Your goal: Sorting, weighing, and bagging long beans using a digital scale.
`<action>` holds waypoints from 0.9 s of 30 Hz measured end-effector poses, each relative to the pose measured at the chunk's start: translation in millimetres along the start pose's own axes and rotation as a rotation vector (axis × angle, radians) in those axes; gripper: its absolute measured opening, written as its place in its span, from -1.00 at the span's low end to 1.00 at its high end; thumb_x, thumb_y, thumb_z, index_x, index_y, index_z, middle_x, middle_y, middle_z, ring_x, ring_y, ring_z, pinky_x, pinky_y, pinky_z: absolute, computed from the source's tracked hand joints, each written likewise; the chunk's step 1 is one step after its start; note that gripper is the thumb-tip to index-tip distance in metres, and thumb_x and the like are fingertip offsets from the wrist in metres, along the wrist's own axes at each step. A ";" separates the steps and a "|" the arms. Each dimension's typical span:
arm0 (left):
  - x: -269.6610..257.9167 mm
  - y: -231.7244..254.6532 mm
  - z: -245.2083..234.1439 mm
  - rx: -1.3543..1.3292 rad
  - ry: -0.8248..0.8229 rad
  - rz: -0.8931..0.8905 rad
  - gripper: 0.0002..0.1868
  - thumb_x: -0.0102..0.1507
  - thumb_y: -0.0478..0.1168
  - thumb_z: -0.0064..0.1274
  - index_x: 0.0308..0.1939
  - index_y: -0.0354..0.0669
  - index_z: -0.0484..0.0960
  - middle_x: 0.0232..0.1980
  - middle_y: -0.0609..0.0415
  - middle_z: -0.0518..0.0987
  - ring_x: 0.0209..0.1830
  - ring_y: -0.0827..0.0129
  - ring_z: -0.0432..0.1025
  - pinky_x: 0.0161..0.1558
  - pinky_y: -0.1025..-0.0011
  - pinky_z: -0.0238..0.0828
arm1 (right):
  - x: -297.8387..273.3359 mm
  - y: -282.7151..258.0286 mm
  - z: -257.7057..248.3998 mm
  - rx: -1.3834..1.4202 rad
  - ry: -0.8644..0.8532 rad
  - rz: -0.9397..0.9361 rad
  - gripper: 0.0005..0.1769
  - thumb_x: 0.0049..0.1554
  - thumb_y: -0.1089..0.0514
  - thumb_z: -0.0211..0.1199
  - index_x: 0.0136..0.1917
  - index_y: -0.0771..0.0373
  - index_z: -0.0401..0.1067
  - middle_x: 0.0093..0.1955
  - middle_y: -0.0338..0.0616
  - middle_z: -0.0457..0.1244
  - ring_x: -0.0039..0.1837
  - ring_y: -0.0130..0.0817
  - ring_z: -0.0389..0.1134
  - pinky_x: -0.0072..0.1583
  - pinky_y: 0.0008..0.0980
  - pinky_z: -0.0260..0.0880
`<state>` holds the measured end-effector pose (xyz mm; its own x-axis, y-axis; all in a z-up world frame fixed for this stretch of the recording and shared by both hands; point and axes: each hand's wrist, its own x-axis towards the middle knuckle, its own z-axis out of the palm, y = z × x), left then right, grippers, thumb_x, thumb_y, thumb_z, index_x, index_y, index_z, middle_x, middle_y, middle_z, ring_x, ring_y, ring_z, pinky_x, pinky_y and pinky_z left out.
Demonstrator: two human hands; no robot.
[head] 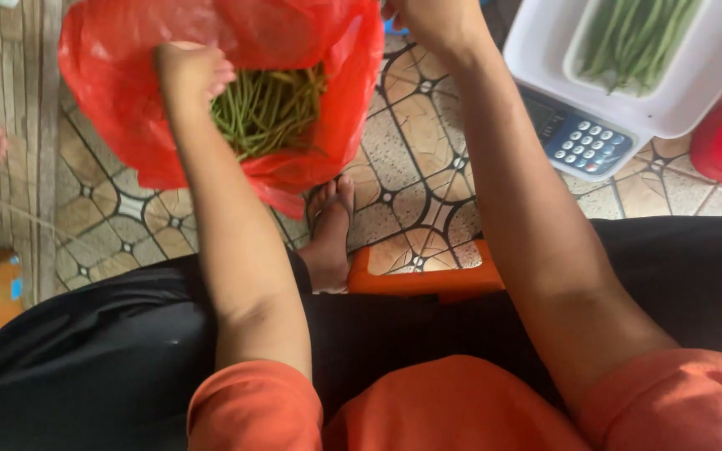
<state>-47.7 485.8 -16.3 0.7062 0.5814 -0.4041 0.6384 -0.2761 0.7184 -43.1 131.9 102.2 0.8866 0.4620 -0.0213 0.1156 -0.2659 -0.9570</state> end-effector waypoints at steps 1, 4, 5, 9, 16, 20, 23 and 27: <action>4.4 -20.0 3.1 0.184 -0.102 -0.070 -0.77 0.16 -0.20 -0.01 -0.21 -0.09 0.73 -0.43 0.15 0.75 -0.53 0.59 0.69 -0.62 0.67 0.48 | 3.0 -6.1 11.9 0.017 -0.076 -0.013 -0.72 0.19 0.33 -0.06 0.00 0.20 0.47 -0.05 -0.24 0.38 -0.03 -0.45 0.44 -0.03 -0.45 0.53; 1.3 -56.1 43.3 0.569 -0.192 0.116 -0.76 0.11 0.06 0.31 -0.24 0.11 0.83 -0.21 0.08 0.76 -0.12 0.29 0.66 -0.09 0.28 0.48 | 10.7 19.2 50.7 0.062 -0.295 -0.053 -0.65 0.20 0.38 -0.12 0.04 0.22 0.49 -0.01 -0.22 0.40 0.00 -0.44 0.48 -0.01 -0.48 0.57; -9.1 -59.3 54.7 0.561 -0.187 0.111 -0.76 0.11 0.06 0.31 -0.24 0.11 0.83 -0.21 0.08 0.76 -0.12 0.29 0.66 -0.09 0.28 0.48 | 12.7 22.6 58.8 0.057 -0.304 -0.056 -0.65 0.20 0.38 -0.12 0.04 0.22 0.49 -0.01 -0.22 0.40 0.00 -0.44 0.48 -0.01 -0.48 0.57; -60.7 -35.9 66.2 0.741 -0.264 0.025 0.13 0.07 0.44 0.17 0.49 -0.11 0.10 0.51 -0.27 0.12 0.47 -0.18 0.16 0.30 -0.11 0.23 | 20.6 47.7 82.1 -0.018 -0.315 -0.126 -0.71 0.15 0.41 0.02 0.02 0.32 0.54 -0.04 -0.17 0.42 -0.04 -0.42 0.44 -0.08 -0.40 0.46; -74.0 -34.4 54.0 0.695 -0.558 -0.057 0.28 0.01 0.38 0.39 0.54 -0.26 0.09 0.53 -0.11 0.29 0.47 0.06 0.28 0.31 0.22 0.32 | 28.8 80.7 92.8 0.133 -0.134 -0.035 -0.70 0.07 0.48 -0.05 -0.05 0.32 0.46 -0.06 -0.19 0.36 -0.05 -0.35 0.44 -0.02 -0.39 0.54; -81.1 -18.1 34.4 0.586 -0.567 -0.064 0.13 0.16 0.37 0.14 0.60 -0.11 0.03 0.64 -0.05 0.08 0.60 0.05 0.06 0.45 0.01 0.11 | 26.1 74.8 87.5 0.062 -0.068 -0.006 -0.74 0.17 0.39 0.02 0.06 0.24 0.47 -0.02 -0.22 0.40 -0.03 -0.38 0.47 -0.10 -0.36 0.51; -82.4 14.9 20.9 0.628 -0.626 -0.189 -0.03 0.33 0.19 0.10 0.59 -0.27 -0.01 0.63 -0.12 0.12 0.58 0.06 0.11 0.49 0.02 0.11 | 26.4 74.5 86.7 0.110 -0.035 0.084 -0.72 0.23 0.36 -0.02 0.12 0.18 0.43 -0.02 -0.20 0.39 0.01 -0.39 0.47 -0.05 -0.40 0.52; -43.1 38.8 6.5 0.983 -0.594 0.066 -0.39 0.37 0.18 0.13 0.18 -0.30 0.54 0.11 -0.11 0.59 -0.11 0.12 0.46 -0.12 0.13 0.32 | 26.4 69.1 83.6 0.140 0.018 0.170 -0.74 0.19 0.32 0.00 0.08 0.17 0.44 -0.07 -0.24 0.38 -0.04 -0.43 0.47 -0.07 -0.46 0.55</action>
<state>-51.3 445.0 25.3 0.6128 0.1631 -0.7732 0.3733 -0.9222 0.1013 -49.2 196.4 11.3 0.8960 0.4049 -0.1821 -0.0986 -0.2186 -0.9708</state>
